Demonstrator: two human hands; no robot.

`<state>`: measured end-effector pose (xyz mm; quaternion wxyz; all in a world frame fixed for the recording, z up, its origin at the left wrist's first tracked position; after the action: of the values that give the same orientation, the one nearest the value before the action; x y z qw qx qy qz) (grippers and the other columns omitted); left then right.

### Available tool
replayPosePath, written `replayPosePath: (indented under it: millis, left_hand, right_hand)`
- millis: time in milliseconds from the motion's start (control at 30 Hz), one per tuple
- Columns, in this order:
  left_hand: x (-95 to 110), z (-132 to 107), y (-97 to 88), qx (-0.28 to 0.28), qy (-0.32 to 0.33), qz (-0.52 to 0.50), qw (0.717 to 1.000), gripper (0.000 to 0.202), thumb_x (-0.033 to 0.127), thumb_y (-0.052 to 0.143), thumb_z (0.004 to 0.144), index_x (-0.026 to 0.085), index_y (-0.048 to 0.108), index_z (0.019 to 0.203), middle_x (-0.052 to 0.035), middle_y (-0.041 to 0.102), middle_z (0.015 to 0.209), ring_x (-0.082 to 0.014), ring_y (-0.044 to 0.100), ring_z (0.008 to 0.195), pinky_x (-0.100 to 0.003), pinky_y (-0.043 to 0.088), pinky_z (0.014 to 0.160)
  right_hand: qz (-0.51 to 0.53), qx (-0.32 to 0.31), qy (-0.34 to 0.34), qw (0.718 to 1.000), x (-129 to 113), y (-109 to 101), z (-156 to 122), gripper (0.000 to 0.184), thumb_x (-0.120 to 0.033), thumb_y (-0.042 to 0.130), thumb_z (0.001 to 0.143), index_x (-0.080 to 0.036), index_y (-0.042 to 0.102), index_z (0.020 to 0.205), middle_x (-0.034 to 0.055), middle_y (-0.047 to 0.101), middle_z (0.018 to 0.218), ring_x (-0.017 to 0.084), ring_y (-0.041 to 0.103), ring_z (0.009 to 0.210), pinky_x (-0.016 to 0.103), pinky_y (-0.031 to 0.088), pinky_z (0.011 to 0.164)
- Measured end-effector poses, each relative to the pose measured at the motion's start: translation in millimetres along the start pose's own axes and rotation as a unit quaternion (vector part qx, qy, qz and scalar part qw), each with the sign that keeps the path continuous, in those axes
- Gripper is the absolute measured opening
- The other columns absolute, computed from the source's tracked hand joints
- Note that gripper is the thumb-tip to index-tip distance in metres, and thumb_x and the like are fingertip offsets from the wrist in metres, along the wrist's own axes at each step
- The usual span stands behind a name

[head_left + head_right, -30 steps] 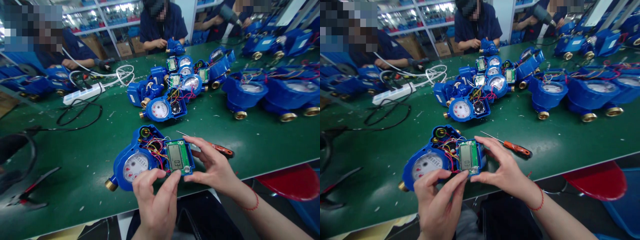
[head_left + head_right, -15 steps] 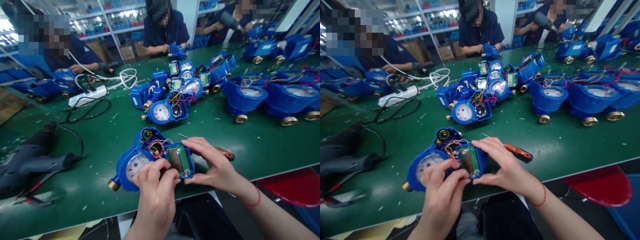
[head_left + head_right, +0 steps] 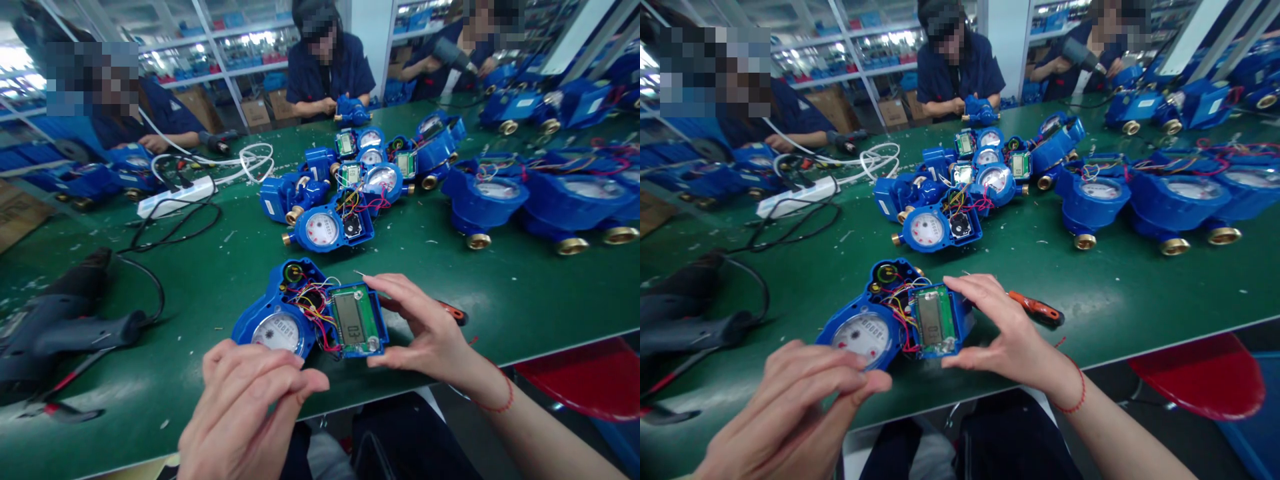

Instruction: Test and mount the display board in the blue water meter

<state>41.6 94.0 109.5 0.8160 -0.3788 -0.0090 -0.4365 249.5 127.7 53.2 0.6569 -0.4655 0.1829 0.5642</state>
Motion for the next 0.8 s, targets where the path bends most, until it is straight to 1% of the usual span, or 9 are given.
replayPosePath:
  millis: [67,133,300,400,467,600,700,800]
  left_hand:
    - [0.9,0.5,1.9,-0.024,0.023,0.018,0.999,0.012,0.019,0.078,0.077,0.024,0.07,0.085,0.0028,0.074,0.077,-0.0168,0.065,0.069,-0.036,0.04,0.073]
    - [1.2,1.1,3.2,-0.031,0.037,0.024,0.999,0.011,0.021,0.077,0.078,0.022,0.071,0.087,0.0016,0.076,0.078,-0.0173,0.066,0.069,-0.037,0.039,0.075]
    - [-1.6,1.1,6.6,-0.027,0.031,0.017,0.999,0.008,0.022,0.068,0.086,0.02,0.071,0.093,-0.0029,0.076,0.082,-0.0201,0.064,0.079,-0.039,0.039,0.08]
    - [-1.1,0.9,11.7,-0.038,0.03,0.018,0.999,0.012,0.025,0.059,0.092,0.019,0.07,0.094,-0.0059,0.074,0.089,-0.0213,0.062,0.086,-0.039,0.039,0.081]
    - [-0.6,1.1,14.6,-0.04,0.024,0.029,0.998,0.012,0.021,0.058,0.092,0.02,0.069,0.095,-0.0066,0.072,0.095,-0.021,0.06,0.09,-0.038,0.04,0.081]
    - [0.5,1.2,18.4,-0.043,0.013,0.045,0.998,0.019,0.007,0.061,0.086,0.02,0.068,0.096,-0.006,0.067,0.099,-0.0202,0.058,0.094,-0.037,0.04,0.083]
    - [0.8,0.3,21.2,-0.056,0.009,0.039,0.998,0.021,0.006,0.061,0.084,0.019,0.067,0.099,-0.0069,0.065,0.103,-0.0211,0.057,0.098,-0.038,0.04,0.085]
    - [1.3,-1.0,23.0,-0.059,0.005,0.037,0.998,0.022,0.004,0.06,0.085,0.019,0.067,0.099,-0.0064,0.065,0.103,-0.0206,0.056,0.098,-0.037,0.04,0.086]
  right_hand:
    - [0.007,0.0,0.001,1.0,0.2,0.9,0.2,0.078,-0.044,0.079,0.075,-0.029,0.043,0.143,0.0087,0.052,0.128,0.024,0.05,0.118,0.043,0.044,0.105]
    - [0.019,0.003,0.005,1.0,1.5,2.1,0.0,0.078,-0.044,0.079,0.074,-0.03,0.043,0.143,0.008,0.052,0.129,0.024,0.05,0.119,0.043,0.043,0.107]
    - [0.056,0.008,0.026,0.998,7.4,4.6,-0.8,0.081,-0.044,0.081,0.072,-0.034,0.043,0.143,0.0073,0.05,0.131,0.024,0.049,0.121,0.043,0.042,0.108]
    - [0.062,0.007,0.03,0.998,8.1,4.8,-0.7,0.082,-0.043,0.082,0.071,-0.033,0.044,0.143,0.0082,0.051,0.13,0.025,0.05,0.12,0.042,0.045,0.105]
    - [0.062,0.007,0.032,0.998,8.3,4.7,-0.7,0.081,-0.043,0.082,0.071,-0.032,0.045,0.142,0.0089,0.051,0.129,0.025,0.051,0.119,0.042,0.047,0.103]
    - [0.078,0.006,0.039,0.996,10.2,5.4,-1.2,0.081,-0.043,0.082,0.071,-0.033,0.045,0.142,0.0086,0.05,0.13,0.026,0.05,0.12,0.042,0.049,0.101]
    - [0.098,0.006,0.048,0.994,12.6,6.4,-1.9,0.08,-0.042,0.082,0.07,-0.034,0.045,0.141,0.0081,0.05,0.13,0.026,0.05,0.12,0.042,0.049,0.101]
    - [0.107,0.005,0.049,0.993,13.3,7.0,-2.3,0.081,-0.041,0.083,0.07,-0.035,0.045,0.141,0.0074,0.05,0.13,0.026,0.05,0.12,0.039,0.05,0.099]
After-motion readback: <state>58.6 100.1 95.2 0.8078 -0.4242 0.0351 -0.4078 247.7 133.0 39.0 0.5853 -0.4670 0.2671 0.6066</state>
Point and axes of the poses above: each hand's wrist, its own z-axis towards the middle knuckle, its own y-axis out of the palm, x = y × z, the point moved 6 cm from there along z, towards the middle knuckle
